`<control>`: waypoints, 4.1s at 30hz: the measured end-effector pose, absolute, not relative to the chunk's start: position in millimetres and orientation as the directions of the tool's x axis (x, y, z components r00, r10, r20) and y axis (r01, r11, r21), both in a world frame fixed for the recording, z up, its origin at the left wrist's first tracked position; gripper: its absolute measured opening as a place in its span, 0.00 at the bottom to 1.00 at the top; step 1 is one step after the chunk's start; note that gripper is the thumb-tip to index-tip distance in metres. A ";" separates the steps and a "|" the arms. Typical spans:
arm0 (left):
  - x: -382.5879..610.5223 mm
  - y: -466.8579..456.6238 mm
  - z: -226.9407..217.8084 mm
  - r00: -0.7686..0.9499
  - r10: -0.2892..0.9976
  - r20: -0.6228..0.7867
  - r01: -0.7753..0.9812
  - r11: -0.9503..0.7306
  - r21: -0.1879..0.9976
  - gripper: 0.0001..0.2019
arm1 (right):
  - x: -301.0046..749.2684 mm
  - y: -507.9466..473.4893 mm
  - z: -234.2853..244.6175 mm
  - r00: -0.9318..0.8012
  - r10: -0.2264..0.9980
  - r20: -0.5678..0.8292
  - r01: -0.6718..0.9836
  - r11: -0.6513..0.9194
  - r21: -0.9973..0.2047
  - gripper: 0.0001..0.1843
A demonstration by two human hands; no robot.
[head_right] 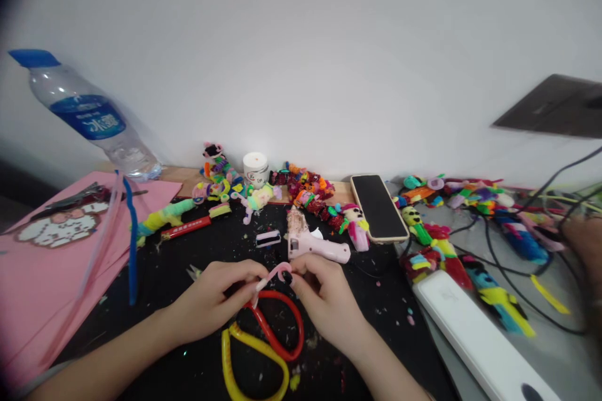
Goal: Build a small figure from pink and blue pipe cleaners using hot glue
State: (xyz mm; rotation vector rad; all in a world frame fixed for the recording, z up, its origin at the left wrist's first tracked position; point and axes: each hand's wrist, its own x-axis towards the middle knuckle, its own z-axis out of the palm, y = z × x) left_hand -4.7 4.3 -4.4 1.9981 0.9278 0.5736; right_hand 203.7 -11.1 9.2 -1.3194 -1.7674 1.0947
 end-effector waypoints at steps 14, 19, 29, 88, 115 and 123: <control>-4.3 3.2 -2.0 0.660 0.748 0.069 0.360 -0.395 0.845 0.09 | 199.8 -15.5 6.0 -0.285 0.959 -0.001 0.391 0.115 -0.913 0.10; -3.1 2.8 -1.5 0.671 0.739 0.060 0.349 -0.385 0.855 0.09 | 199.2 -16.1 4.8 -0.304 0.952 0.008 0.393 0.133 -0.910 0.11; -1.6 0.4 0.9 0.680 0.733 -0.031 0.318 -0.256 0.913 0.09 | 199.0 -19.4 3.5 -0.356 0.934 0.034 0.419 0.192 -0.887 0.11; -0.7 -3.5 -2.7 0.681 0.731 0.041 0.300 -0.329 0.895 0.11 | 186.6 -26.6 -4.6 -0.321 0.937 0.142 0.420 0.275 -0.865 0.15; -1.3 -1.8 -2.2 0.631 0.772 0.077 0.316 -0.346 0.883 0.10 | 190.6 -25.1 -2.1 -0.320 0.945 0.063 0.366 0.185 -0.912 0.16; -1.8 -0.7 0.0 0.647 0.752 0.125 0.335 -0.429 0.839 0.10 | 197.5 -21.7 -0.6 -0.279 0.958 0.067 0.348 0.166 -0.923 0.17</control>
